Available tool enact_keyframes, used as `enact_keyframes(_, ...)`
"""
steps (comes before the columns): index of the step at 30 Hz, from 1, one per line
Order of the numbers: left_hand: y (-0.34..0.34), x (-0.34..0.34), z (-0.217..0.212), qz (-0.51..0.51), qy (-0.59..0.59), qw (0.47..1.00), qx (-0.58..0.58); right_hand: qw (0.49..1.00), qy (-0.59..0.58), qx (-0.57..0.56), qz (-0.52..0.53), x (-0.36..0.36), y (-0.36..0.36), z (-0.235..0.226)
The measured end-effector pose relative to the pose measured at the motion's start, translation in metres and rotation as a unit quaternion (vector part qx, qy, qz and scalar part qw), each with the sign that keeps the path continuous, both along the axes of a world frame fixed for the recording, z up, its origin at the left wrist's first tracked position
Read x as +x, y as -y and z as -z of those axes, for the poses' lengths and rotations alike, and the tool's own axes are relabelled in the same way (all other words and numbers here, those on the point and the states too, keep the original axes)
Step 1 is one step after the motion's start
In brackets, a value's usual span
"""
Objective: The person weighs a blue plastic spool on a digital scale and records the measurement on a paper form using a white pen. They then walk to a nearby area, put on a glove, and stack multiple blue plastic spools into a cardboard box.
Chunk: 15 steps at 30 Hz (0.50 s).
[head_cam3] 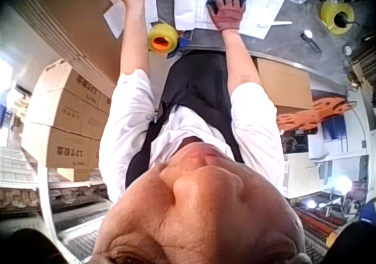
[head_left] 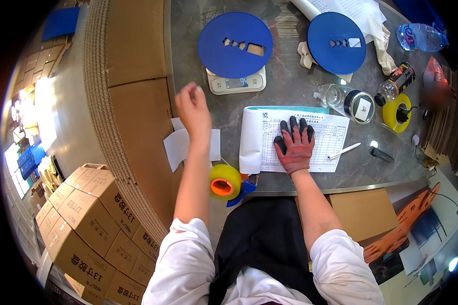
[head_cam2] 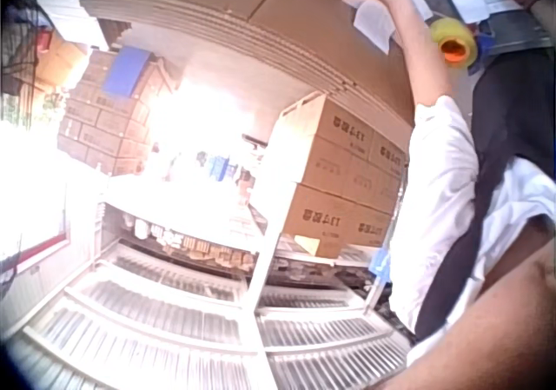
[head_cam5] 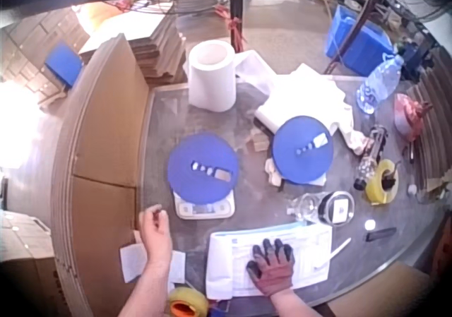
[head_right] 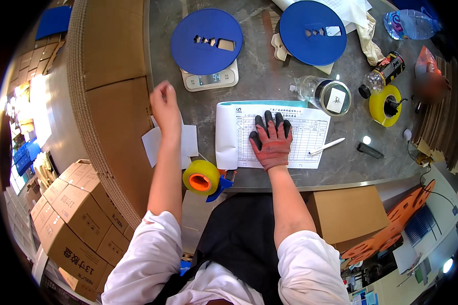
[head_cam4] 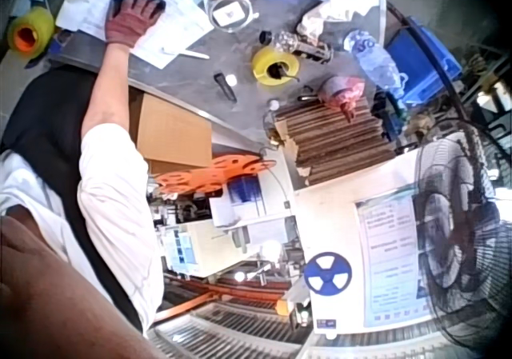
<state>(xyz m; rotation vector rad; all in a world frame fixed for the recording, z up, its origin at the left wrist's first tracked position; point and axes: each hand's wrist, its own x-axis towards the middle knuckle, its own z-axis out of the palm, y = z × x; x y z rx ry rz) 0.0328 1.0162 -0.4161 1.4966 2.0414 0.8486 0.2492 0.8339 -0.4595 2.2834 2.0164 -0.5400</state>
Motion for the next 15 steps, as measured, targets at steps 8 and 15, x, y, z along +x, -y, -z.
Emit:
enact_keyframes(8,0.080,-0.011,0.030,0.168,-0.094,0.938,-0.290,1.000,0.002,-0.004,-0.004,-0.001,-0.003,-0.002)
enact_keyframes(15,0.077,-0.008,0.028,0.172,-0.113,0.926,-0.316,1.000,-0.002,0.012,-0.004,-0.002,-0.002,-0.003)
